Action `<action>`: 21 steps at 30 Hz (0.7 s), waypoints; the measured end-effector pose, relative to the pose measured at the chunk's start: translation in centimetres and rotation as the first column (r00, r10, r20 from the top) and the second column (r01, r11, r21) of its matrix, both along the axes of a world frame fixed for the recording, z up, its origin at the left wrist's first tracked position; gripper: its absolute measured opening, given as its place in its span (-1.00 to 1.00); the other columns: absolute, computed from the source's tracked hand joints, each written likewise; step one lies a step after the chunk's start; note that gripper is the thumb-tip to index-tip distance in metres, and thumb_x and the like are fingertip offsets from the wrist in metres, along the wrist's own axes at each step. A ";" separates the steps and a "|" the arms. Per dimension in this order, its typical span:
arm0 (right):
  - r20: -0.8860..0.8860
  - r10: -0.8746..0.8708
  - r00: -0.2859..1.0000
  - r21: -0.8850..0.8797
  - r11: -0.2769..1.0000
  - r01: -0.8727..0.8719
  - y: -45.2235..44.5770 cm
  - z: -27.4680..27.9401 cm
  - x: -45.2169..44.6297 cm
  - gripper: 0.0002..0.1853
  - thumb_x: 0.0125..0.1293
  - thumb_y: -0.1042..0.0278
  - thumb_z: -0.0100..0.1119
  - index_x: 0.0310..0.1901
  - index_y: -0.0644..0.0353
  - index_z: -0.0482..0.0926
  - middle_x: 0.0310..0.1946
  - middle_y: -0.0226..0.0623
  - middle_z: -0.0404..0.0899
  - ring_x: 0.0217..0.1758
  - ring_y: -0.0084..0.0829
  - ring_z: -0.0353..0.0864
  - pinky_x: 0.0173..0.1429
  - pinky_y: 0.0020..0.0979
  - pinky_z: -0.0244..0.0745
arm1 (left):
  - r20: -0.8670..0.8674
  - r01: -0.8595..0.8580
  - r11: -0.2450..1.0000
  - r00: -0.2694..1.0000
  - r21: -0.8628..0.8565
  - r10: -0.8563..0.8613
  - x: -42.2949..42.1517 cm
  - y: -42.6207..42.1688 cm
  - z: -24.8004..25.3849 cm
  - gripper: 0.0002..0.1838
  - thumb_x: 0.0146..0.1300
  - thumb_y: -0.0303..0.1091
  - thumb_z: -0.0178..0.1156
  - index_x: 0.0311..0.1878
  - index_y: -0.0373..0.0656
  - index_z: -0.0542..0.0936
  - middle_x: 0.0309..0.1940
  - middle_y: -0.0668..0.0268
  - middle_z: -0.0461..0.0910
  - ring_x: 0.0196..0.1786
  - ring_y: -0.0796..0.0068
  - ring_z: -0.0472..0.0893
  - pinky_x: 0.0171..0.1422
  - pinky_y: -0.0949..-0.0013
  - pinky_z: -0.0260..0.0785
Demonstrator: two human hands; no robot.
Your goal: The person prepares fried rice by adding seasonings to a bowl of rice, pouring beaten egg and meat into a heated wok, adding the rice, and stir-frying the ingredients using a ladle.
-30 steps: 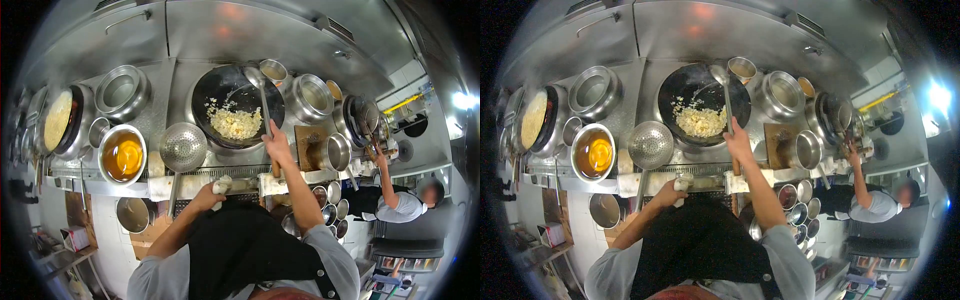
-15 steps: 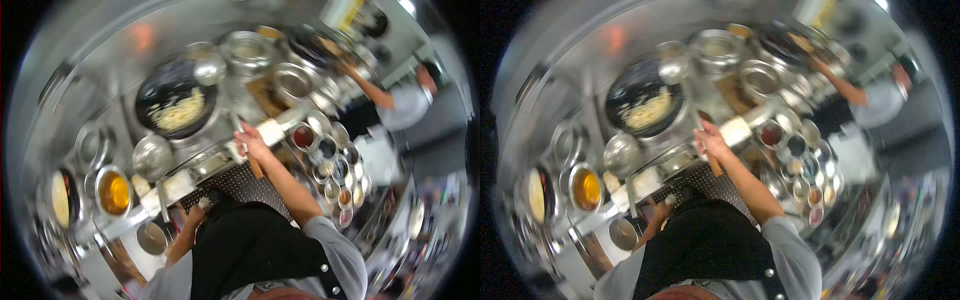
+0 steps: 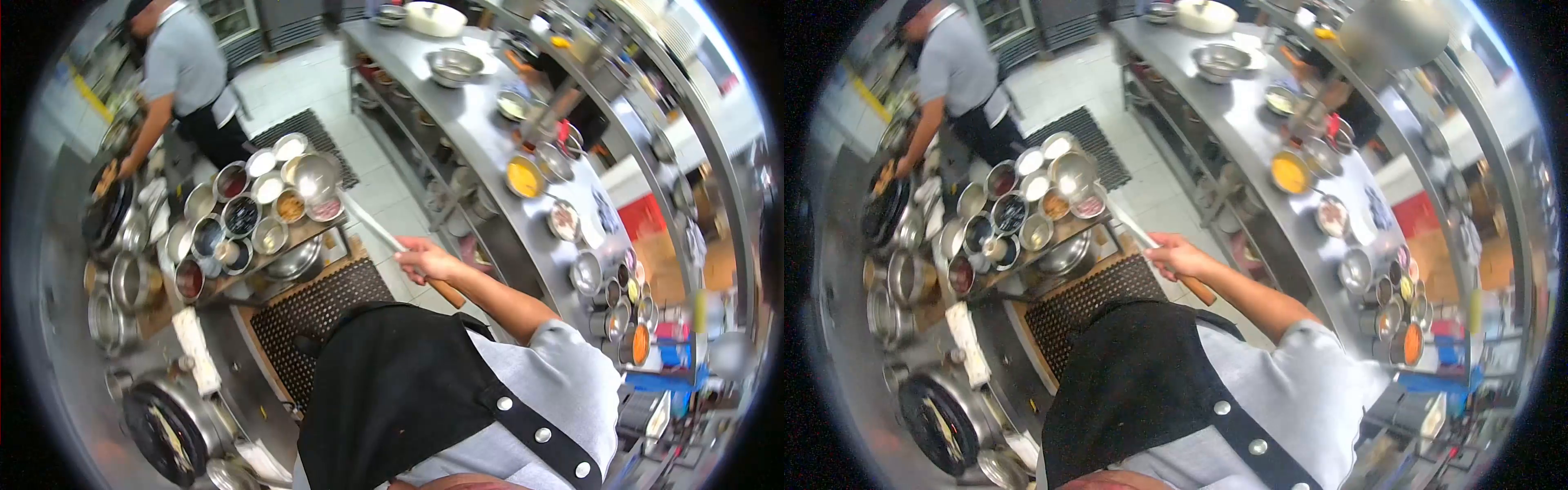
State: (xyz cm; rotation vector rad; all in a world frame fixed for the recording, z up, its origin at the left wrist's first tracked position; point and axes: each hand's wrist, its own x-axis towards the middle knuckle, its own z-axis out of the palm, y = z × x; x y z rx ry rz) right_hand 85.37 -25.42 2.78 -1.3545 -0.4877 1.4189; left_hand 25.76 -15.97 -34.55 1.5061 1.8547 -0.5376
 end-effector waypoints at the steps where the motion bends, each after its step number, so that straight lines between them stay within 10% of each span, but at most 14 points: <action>1: 0.009 -0.147 0.989 0.009 0.989 0.147 -2.9 -0.5 2.1 -0.49 0.51 0.31 0.18 0.44 0.09 0.39 -0.56 -0.51 0.39 -0.70 -0.60 0.37 -0.63 -0.50 0.31 | 0.005 0.017 1.000 1.000 0.013 -0.017 1.7 1.5 0.1 -0.46 0.06 -0.28 0.40 0.12 -0.34 0.64 -0.07 -0.15 0.71 -0.04 -0.09 0.73 0.05 0.02 0.56; 6: 0.305 -0.662 0.685 0.016 0.723 0.691 -13.6 1.9 6.9 -0.59 0.49 0.33 0.15 0.33 0.12 0.46 -0.55 -0.51 0.41 -0.67 -0.62 0.38 -0.62 -0.50 0.31 | 0.079 0.029 0.991 0.996 0.131 -0.039 11.6 8.9 -0.7 -0.45 0.05 -0.32 0.40 0.14 -0.35 0.64 -0.08 -0.12 0.71 -0.05 -0.07 0.73 0.03 0.03 0.57; 7: 0.346 -0.711 0.612 0.033 0.661 0.749 -15.3 1.2 7.7 -0.56 0.49 0.34 0.13 0.36 0.12 0.44 -0.55 -0.51 0.40 -0.68 -0.63 0.37 -0.63 -0.51 0.31 | 0.171 -0.312 0.949 0.933 -0.051 0.316 15.8 10.3 2.9 -0.41 0.04 -0.44 0.38 0.21 -0.36 0.61 -0.05 0.00 0.71 -0.01 0.04 0.72 0.04 0.05 0.55; 11: 0.447 -0.761 0.471 -0.018 0.519 0.855 -21.6 -0.7 10.6 -0.54 0.48 0.36 0.13 0.37 0.16 0.45 -0.57 -0.51 0.40 -0.70 -0.62 0.35 -0.64 -0.50 0.29 | 0.248 -0.068 0.997 0.966 -0.037 0.075 29.8 10.7 15.3 -0.53 0.11 -0.51 0.33 0.14 -0.40 0.61 -0.10 0.05 0.70 -0.12 0.06 0.72 -0.02 0.08 0.53; 21: 0.491 -0.730 0.475 -0.194 0.440 0.877 -23.2 -2.6 13.8 -0.49 0.46 0.30 0.18 0.43 0.08 0.47 -0.58 -0.51 0.42 -0.66 -0.60 0.38 -0.57 -0.46 0.31 | 0.236 0.599 0.800 0.775 0.024 -0.587 46.7 11.8 7.4 -0.53 -0.01 -0.35 0.49 0.01 -0.33 0.69 -0.01 -0.06 0.73 0.06 -0.04 0.71 0.20 0.03 0.51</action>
